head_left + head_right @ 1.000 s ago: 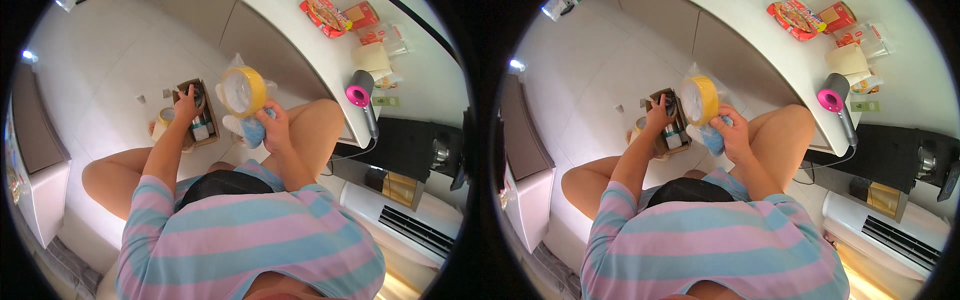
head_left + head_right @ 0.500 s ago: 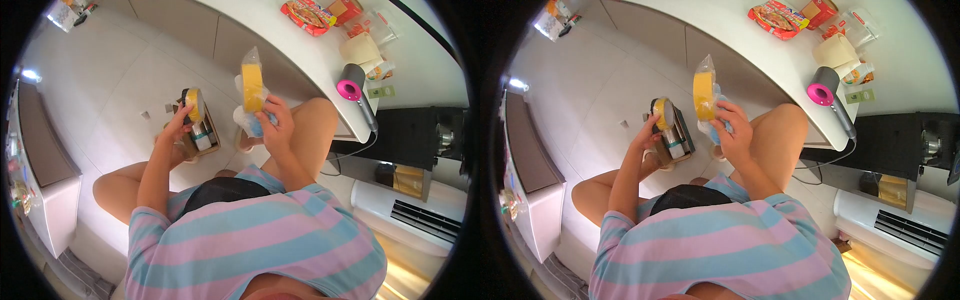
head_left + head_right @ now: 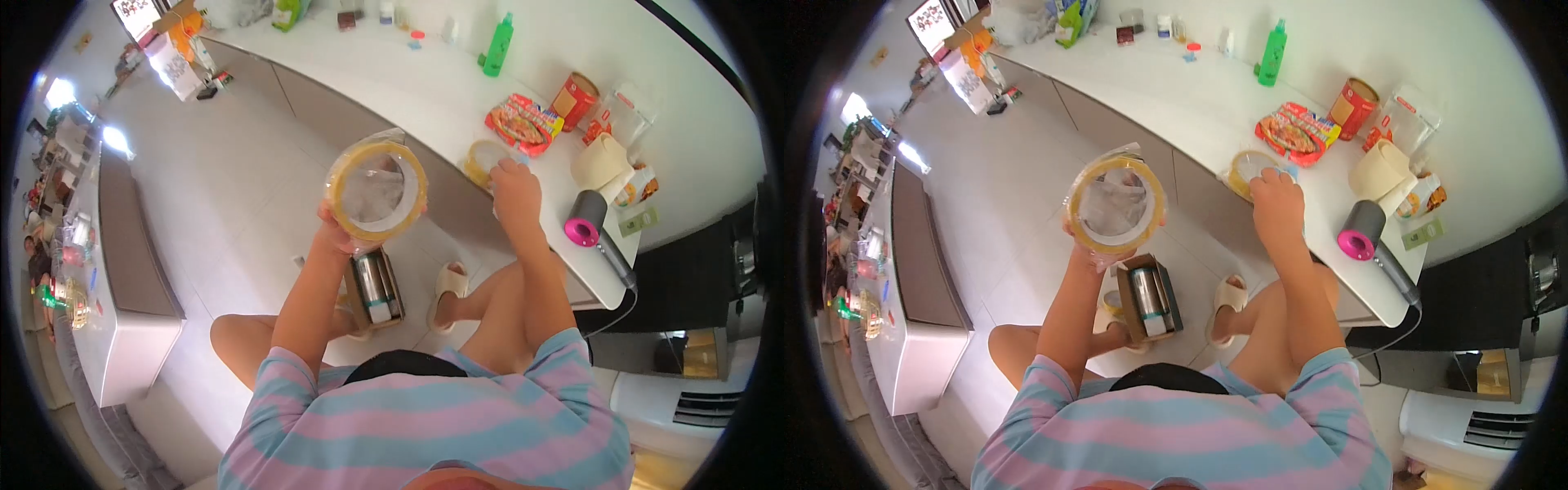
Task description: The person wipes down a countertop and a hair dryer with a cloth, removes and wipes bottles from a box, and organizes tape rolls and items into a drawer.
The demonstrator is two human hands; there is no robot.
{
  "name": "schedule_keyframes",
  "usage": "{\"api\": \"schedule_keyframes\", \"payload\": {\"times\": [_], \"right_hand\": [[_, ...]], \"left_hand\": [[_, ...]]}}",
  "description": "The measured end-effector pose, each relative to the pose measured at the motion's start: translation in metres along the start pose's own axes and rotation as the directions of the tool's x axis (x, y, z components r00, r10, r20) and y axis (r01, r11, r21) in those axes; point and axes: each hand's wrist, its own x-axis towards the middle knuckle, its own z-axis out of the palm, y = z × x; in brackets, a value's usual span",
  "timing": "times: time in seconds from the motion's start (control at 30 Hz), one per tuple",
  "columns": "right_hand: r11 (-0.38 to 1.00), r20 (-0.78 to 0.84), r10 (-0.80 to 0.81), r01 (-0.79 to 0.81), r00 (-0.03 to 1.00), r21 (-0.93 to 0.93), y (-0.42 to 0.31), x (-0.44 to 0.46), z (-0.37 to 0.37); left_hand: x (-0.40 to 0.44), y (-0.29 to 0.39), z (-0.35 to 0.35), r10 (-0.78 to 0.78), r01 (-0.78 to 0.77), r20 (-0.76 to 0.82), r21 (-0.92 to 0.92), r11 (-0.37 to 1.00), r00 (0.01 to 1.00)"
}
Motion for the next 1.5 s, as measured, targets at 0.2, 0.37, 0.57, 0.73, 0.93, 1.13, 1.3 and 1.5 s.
{"api": "schedule_keyframes", "payload": {"times": [0.2, 0.37, 0.57, 0.73, 0.93, 1.13, 1.3, 1.5], "right_hand": [[0.975, -0.134, 0.176, -0.153, 0.975, 0.162, -0.016, 0.007, -0.056], [0.677, -0.179, 0.143, 0.036, 0.973, 0.735, -0.074, -0.011, -0.121], [0.468, -0.12, 0.23, -0.002, 0.966, 0.884, -0.095, -0.004, -0.116], [0.323, -0.121, 0.238, 0.039, 0.964, 0.946, -0.096, -0.011, -0.105], [-0.233, 0.311, 0.549, -0.215, 0.776, 0.948, -0.052, -0.008, -0.103], [0.85, -0.105, 0.31, -0.226, 0.945, 0.477, 0.022, -0.007, -0.051], [0.98, -0.052, 0.161, -0.154, 0.986, 0.128, 0.029, -0.018, 0.004], [0.977, -0.007, 0.214, -0.213, 0.977, 0.021, 0.042, -0.016, 0.001]], "left_hand": [[0.001, 0.02, 0.005, -0.215, 0.263, -0.197, 0.263, 0.928, 0.956], [0.016, -0.003, 0.065, 0.043, 0.138, -0.325, 0.513, 0.847, 0.945], [0.015, -0.013, 0.076, 0.133, 0.024, -0.198, 0.633, 0.774, 0.971], [0.015, -0.014, 0.078, 0.134, 0.023, -0.235, 0.563, 0.826, 0.963], [0.048, -0.006, 0.072, 0.104, 0.073, -0.496, 0.325, 0.943, 0.862], [0.128, -0.026, -0.044, 0.264, 0.313, -0.23, 0.886, -0.341, 0.937], [0.175, -0.054, -0.075, 0.097, 0.232, -0.225, 0.716, -0.658, 0.969], [0.193, -0.047, -0.096, 0.152, 0.261, -0.22, 0.657, -0.708, 0.964]]}}
